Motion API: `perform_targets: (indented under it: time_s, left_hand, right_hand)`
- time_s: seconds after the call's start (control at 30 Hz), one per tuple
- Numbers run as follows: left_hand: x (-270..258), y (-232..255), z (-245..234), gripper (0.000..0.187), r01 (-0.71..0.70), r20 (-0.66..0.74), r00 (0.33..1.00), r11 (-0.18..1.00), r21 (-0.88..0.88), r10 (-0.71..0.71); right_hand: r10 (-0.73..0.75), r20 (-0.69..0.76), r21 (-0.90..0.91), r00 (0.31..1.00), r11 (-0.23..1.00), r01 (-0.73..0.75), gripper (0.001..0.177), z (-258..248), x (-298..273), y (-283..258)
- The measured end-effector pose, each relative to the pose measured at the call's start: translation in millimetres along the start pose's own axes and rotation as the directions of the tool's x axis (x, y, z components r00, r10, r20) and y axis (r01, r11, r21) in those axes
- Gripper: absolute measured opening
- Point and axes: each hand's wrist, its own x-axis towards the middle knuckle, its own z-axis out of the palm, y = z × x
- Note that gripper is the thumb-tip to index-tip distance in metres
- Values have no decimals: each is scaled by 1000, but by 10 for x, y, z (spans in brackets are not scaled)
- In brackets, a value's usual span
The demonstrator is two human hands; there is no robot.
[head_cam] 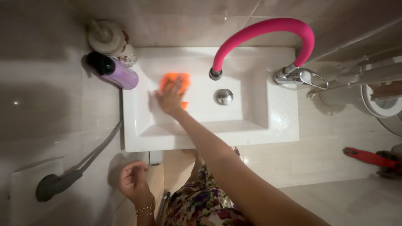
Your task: Cleaning the sink and the toilet in the bathroom using a sponge, cleaning liquid, and a toilet brush.
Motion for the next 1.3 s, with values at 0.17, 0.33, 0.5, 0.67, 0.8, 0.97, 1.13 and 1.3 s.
perform_targets:
  time_s: [0.17,0.33,0.5,0.67,0.8,0.97,1.13,1.3]
  left_hand:
    - [-19,-35,188,7,-50,108,993,999,-10,51]
    - [-74,136,586,7,-25,233,972,999,-37,33]
    - [-85,269,964,7,-37,335,941,999,-29,44]
    - [-33,267,1265,9,-51,410,909,995,-84,82]
    - [-26,189,1308,11,-41,444,892,993,-109,86]
    - [-45,17,1356,11,-34,454,889,997,-65,59]
    - [5,-199,1690,9,15,501,864,998,67,-46]
    - [343,-800,2273,39,-114,555,831,967,226,-31]
  right_hand:
    - [-255,387,468,886,882,49,83,-298,-286,-287]
    - [-493,571,605,657,793,69,60,-1639,-1024,-167]
    - [-413,190,317,891,885,342,36,-2344,-1753,410]
    - [-404,93,145,910,910,389,39,-2632,-2255,2172]
    - [-278,60,-220,959,933,285,51,-3381,-2232,3070]
    - [-59,-205,-151,977,988,28,52,-2912,-1455,2929]
    - [-18,-49,112,999,993,24,58,-2176,-1059,2276]
    - [-183,-56,712,981,682,168,50,-2474,-935,1513]
